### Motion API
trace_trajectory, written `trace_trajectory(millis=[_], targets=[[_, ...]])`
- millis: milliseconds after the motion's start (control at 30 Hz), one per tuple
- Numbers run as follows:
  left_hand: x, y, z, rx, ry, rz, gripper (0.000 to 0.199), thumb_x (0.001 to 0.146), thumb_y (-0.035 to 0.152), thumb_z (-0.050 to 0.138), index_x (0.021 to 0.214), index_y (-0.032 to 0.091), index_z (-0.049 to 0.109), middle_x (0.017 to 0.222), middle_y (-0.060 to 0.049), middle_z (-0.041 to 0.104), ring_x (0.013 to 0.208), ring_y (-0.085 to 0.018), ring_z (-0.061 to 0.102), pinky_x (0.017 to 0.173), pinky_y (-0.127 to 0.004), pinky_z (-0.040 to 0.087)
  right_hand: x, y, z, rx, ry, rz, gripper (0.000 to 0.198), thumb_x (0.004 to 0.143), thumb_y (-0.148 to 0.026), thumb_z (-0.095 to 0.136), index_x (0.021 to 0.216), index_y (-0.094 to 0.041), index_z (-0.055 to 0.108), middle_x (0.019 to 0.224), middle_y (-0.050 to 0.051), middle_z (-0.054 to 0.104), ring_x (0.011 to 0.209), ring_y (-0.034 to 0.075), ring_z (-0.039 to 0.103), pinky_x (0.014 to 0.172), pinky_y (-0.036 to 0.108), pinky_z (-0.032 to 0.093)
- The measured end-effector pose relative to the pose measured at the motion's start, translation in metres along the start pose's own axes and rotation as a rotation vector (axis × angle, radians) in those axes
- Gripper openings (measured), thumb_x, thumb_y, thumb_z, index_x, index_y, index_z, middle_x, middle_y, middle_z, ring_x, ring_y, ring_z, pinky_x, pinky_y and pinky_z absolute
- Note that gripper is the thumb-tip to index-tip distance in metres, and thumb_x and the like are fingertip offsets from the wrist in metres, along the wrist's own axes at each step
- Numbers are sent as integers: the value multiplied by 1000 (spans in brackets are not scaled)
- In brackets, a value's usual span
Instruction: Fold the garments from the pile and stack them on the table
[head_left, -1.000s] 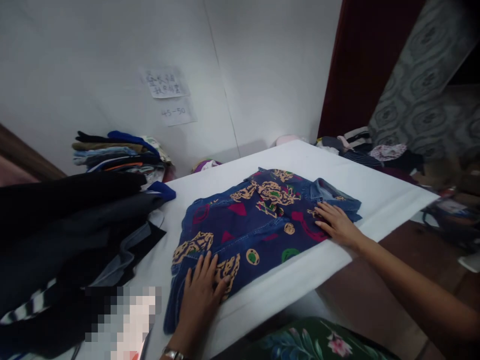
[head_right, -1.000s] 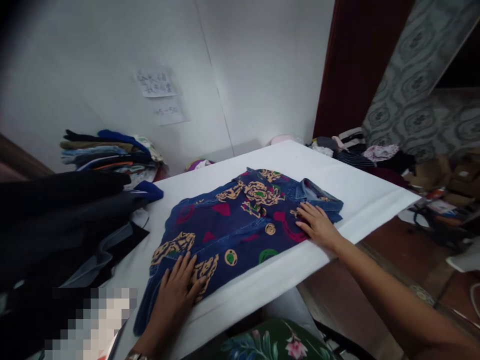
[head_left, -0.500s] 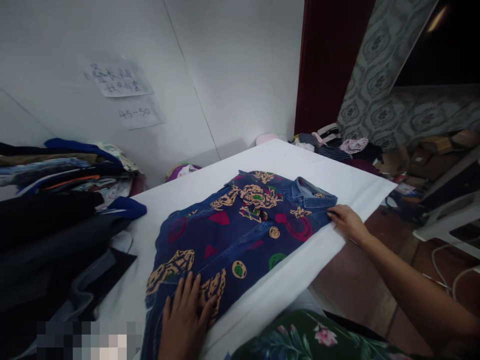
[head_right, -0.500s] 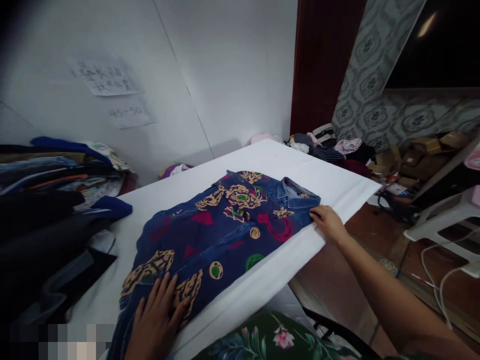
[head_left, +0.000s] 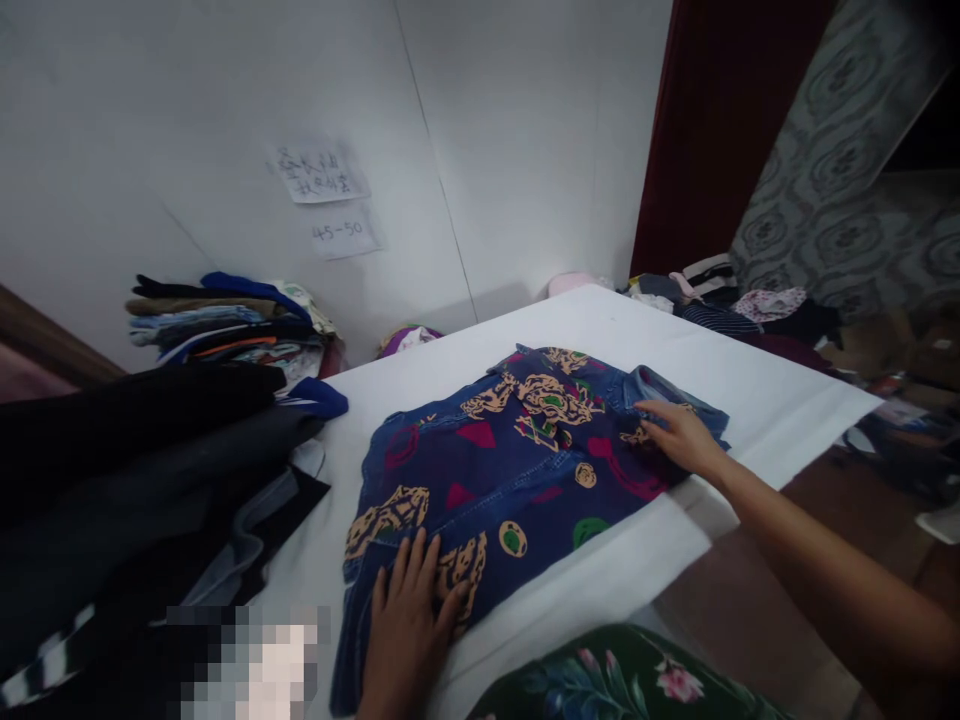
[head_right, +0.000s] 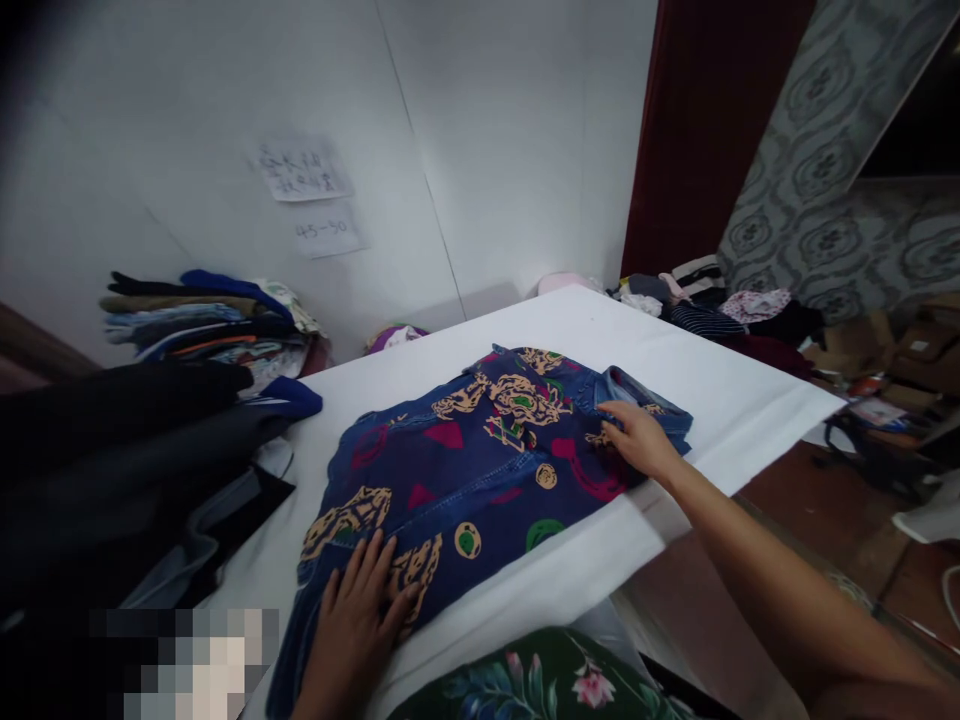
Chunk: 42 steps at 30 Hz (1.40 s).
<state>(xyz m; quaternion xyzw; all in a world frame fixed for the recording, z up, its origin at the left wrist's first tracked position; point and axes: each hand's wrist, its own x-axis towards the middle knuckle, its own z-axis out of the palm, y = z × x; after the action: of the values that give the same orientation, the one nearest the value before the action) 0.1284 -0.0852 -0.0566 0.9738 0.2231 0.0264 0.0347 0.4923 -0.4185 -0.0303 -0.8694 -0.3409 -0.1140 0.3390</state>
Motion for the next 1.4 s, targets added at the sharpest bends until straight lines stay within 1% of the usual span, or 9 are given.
trace_trajectory(millis=[267,433,633,733,833,933,1033,1200,1400], targets=[[-1,5,-5,-31,10,-31,61,89,47,47,145,23,43,153,-9,37,144,-28,27,114,-54,22,124,-32,64,533,-199,537,31,76,-26,66,105,-15,70,123,12,66,117,27,58,104,44,43],[-2,8,-7,-51,25,-34,60,90,47,47,145,23,43,153,-8,36,143,-28,28,114,-53,22,145,-54,81,670,-314,601,20,80,-28,66,93,-13,69,99,13,73,93,24,69,89,43,53],[-3,11,-9,-96,25,-21,61,90,48,48,145,22,42,154,-9,35,143,-29,28,115,-54,20,163,-78,73,771,-442,642,13,82,-25,64,86,-12,66,71,9,72,69,22,68,73,43,57],[-4,13,-11,-107,16,-26,62,90,47,47,146,21,41,154,-9,34,144,-28,25,116,-54,17,172,-100,64,772,-406,492,11,82,-21,64,91,-15,68,79,5,73,74,18,67,82,38,55],[-4,15,-12,-116,21,-26,60,90,46,48,145,21,42,154,-9,34,144,-28,25,116,-54,16,157,-135,55,535,-382,23,12,82,-23,63,90,-19,72,89,3,73,86,20,65,90,40,51],[-4,16,-12,-140,27,-35,59,90,46,49,144,21,44,154,-10,35,144,-28,25,116,-55,15,103,-172,53,240,-442,-515,19,86,-27,57,96,-26,73,113,3,68,105,22,61,95,39,47],[-3,12,-10,-205,43,-32,60,89,44,51,144,21,44,153,-11,36,144,-28,26,116,-55,15,26,-192,61,1,-598,-794,30,90,-23,50,112,-28,70,129,6,61,107,22,60,91,37,49],[-1,12,-19,-401,178,-61,61,88,41,53,143,17,43,151,-14,39,142,-28,32,115,-50,26,-57,-183,75,-165,-723,-769,43,90,-20,49,132,-25,59,140,14,52,128,30,49,98,48,45],[12,37,-50,-624,274,-190,72,86,50,55,146,14,36,143,-17,49,123,-28,54,103,-45,43,-77,-158,66,-10,-502,-673,41,93,-21,45,132,-24,58,141,13,52,134,26,42,108,51,34]])
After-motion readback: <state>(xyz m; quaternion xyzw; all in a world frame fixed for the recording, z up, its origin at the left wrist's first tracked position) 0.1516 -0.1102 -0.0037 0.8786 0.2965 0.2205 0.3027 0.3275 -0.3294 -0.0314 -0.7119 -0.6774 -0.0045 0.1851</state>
